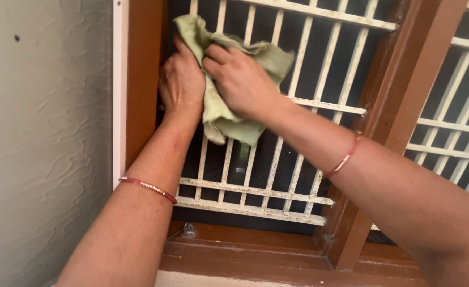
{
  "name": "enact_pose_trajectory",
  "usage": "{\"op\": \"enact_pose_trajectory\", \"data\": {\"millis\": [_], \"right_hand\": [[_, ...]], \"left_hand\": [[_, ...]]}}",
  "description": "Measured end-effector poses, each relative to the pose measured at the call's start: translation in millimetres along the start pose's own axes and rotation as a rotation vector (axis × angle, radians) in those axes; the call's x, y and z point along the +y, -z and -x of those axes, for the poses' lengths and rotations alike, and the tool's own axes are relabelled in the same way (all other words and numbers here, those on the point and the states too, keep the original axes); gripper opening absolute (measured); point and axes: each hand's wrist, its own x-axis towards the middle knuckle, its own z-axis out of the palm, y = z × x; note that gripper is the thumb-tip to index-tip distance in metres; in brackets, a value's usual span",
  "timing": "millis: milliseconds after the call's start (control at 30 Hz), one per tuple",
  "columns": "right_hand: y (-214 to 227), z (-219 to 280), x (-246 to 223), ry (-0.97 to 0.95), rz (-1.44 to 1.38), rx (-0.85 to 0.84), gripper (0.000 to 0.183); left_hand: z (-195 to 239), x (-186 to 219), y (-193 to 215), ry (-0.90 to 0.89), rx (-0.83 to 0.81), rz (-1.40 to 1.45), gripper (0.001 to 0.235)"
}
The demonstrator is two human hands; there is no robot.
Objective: The person wipes a metal window grille with a cloth, cleaning the bars and the window frame one section at a time.
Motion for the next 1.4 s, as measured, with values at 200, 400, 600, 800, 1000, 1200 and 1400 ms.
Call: {"op": "enact_pose_trajectory", "data": {"millis": [200,400,600,800,1000,1200,1400], "right_hand": [[16,-27,41,0.047,0.025,0.035,0.033],[18,3,-5,0.046,-0.111,0.065,0.029],[15,-29,30,-0.062,0.143,-0.045,0.02],[0,11,-6,0.04,-0.005,0.117,0.036],[17,3,8,-0.182,-0.2,0.078,0.028],[9,-7,2,-0.258,-0.133,0.187,0.034],[9,8,-24,-0.394,-0.328,-0.006,0.015]], "left_hand": [[11,5,-1,-0.012,0.064,-0.007,0.043],[11,16,9,-0.084,0.216,0.084,0.051],[20,33,36,0.018,0.072,0.137,0.059],[18,34,35,0.026,0.154,0.165,0.067],[21,28,35,0.061,-0.003,0.027,0.061],[26,26,46,-0.164,0.202,0.182,0.056],[29,26,51,-0.189,0.166,0.24,0.051]]}}
